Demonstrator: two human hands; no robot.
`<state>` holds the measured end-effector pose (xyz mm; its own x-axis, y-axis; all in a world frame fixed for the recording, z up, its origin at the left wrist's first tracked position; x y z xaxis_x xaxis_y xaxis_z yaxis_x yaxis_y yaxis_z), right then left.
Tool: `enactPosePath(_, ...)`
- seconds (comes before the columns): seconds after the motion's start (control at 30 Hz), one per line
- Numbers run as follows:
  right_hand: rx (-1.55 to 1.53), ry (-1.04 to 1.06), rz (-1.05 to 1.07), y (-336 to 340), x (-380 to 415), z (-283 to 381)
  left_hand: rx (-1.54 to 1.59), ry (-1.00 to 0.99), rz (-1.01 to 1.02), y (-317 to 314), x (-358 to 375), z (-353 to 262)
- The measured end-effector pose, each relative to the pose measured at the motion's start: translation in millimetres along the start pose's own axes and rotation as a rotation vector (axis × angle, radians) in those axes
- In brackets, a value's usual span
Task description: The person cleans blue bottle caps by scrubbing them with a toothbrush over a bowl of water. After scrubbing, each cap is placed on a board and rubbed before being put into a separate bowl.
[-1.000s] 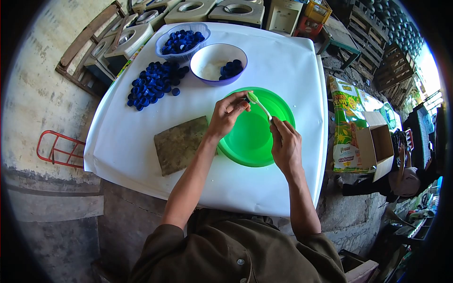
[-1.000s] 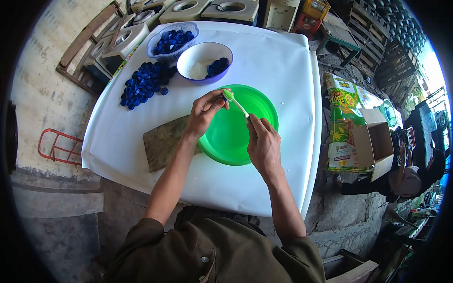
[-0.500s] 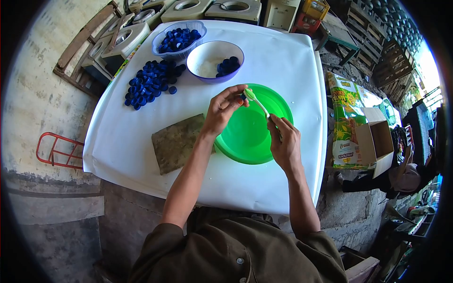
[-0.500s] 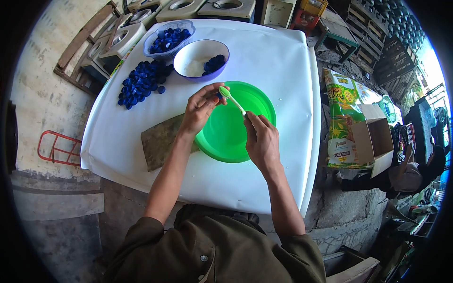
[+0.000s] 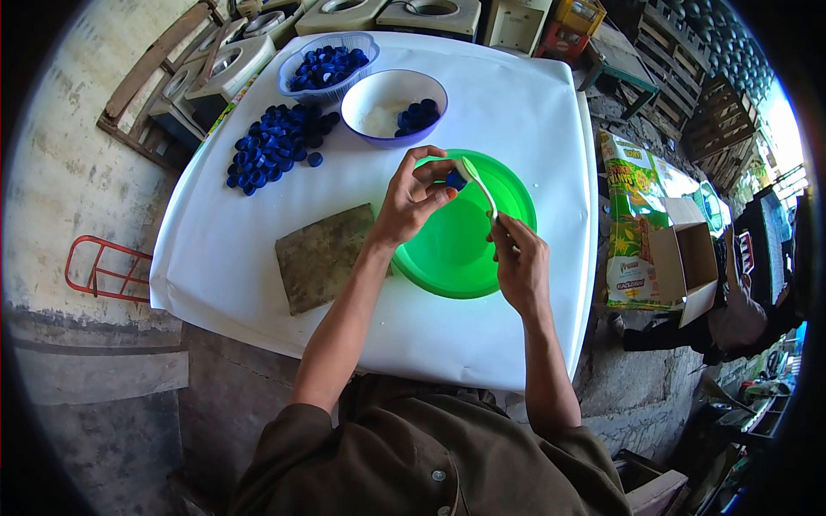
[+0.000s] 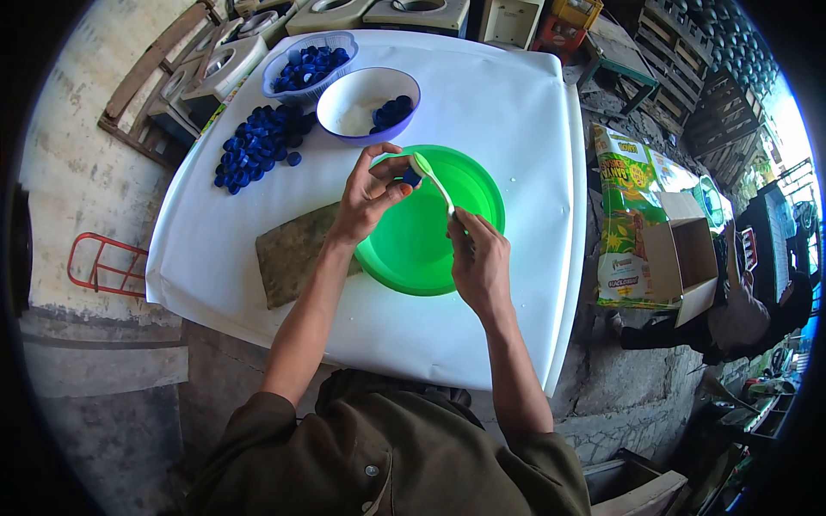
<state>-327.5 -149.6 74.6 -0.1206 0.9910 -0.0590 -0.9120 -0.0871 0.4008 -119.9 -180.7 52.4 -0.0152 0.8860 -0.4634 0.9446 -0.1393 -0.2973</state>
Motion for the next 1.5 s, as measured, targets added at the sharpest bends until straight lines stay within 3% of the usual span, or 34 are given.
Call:
enactPosePath(0.27,-0.015,-0.028,0.002,-3.7,4.9,-6.5,0.01,-0.09,-0.024,0.2,-0.9,-0.4)
enactPosePath(0.8,-0.084,-0.071,0.051,-11.2,13.1,0.7,0.238,0.101,-0.072,4.2,2.4,-1.4)
enactPosePath(1.0,-0.086,-0.057,0.049,-13.8,13.9,-0.5,0.304,0.078,-0.119,9.5,0.6,1.4)
enactPosePath(1.5,-0.068,-0.027,-0.009,-17.8,13.3,-3.1,0.276,0.187,-0.107,15.9,2.0,5.7)
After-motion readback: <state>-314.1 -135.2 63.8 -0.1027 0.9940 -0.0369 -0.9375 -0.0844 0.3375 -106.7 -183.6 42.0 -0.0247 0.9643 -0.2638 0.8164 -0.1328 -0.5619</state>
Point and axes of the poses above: each hand's wrist, its own x-axis away from the middle knuckle, its own y-axis out of the back of the hand, z = x × y, the point moved 1 cm from there along -x, towards the middle knuckle, and after that the axes turned 11 degrees about -y, right-handed, at the moved point
